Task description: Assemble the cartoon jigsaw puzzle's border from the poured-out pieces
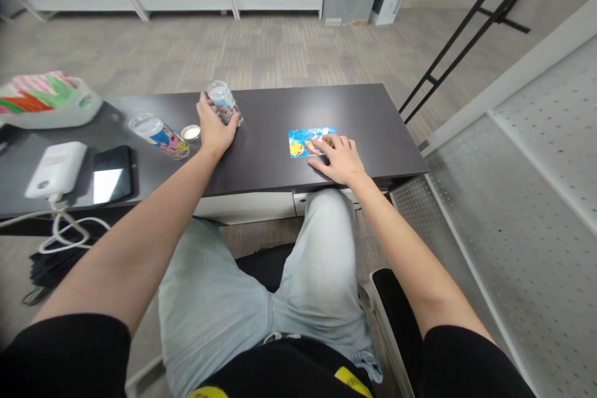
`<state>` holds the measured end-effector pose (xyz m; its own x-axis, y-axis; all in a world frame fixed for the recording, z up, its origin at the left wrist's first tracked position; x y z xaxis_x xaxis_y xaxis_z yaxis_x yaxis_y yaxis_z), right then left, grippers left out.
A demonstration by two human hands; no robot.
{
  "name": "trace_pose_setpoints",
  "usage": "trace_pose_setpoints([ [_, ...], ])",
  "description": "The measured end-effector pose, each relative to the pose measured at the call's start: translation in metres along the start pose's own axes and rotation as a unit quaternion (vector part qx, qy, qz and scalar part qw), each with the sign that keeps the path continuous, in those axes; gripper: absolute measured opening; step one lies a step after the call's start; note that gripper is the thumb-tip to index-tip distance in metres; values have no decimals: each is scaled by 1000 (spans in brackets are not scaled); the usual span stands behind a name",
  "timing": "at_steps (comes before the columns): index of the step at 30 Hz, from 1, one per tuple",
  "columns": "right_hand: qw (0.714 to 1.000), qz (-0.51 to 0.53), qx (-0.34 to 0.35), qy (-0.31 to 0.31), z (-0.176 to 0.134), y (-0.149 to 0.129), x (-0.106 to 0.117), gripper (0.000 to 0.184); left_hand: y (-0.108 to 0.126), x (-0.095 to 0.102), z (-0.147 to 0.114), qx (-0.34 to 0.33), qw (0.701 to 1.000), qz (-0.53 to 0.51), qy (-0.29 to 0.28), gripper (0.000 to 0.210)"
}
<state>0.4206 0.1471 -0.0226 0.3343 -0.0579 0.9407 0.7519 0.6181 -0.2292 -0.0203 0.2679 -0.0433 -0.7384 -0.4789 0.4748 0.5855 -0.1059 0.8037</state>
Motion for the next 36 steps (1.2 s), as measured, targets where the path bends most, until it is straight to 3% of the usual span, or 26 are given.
trace_pose_setpoints([
  [3,999,27,32,-13,20,-13,-7,81,9,-3,-19,26,996,13,86,106],
  [5,997,43,52,-25,33,-20,-12,82,22,-6,-41,3,995,32,98,98],
  [7,995,59,73,-36,43,-26,-17,84,38,-13,-63,-33,998,52,17,94],
  [9,994,76,77,-25,49,-27,-19,89,51,-20,-79,-51,990,89,-94,102],
  [11,995,90,38,15,53,-24,-21,95,62,-25,-88,-64,972,136,-182,116],
  [14,992,96,-45,64,57,-16,-22,106,73,-25,-90,-66,951,178,-243,121],
  [18,994,88,-47,52,60,-15,-26,129,80,-20,-88,-35,953,178,-244,100],
  [23,990,91,-56,92,59,-14,-26,117,80,-15,-92,-15,961,161,-224,100],
  [30,996,74,-32,25,60,-18,-23,126,85,-9,-100,-30,966,127,-225,90],
  [33,997,71,-14,4,60,-18,-22,121,88,-8,-101,-43,967,116,-221,74],
  [36,998,65,-18,-2,63,-16,-22,117,89,-9,-100,-54,968,103,-224,74],
])
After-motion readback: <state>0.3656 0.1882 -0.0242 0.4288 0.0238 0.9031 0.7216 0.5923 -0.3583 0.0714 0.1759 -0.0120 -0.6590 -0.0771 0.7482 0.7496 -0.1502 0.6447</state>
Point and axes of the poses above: each hand's wrist, its own z-axis towards the middle knuckle, its own x-axis out of the back of the hand, y = z × x, the point moved 2 cm from there along z, towards the middle knuckle, and after that the axes turned 13 degrees about x, right-handed, at the moved point
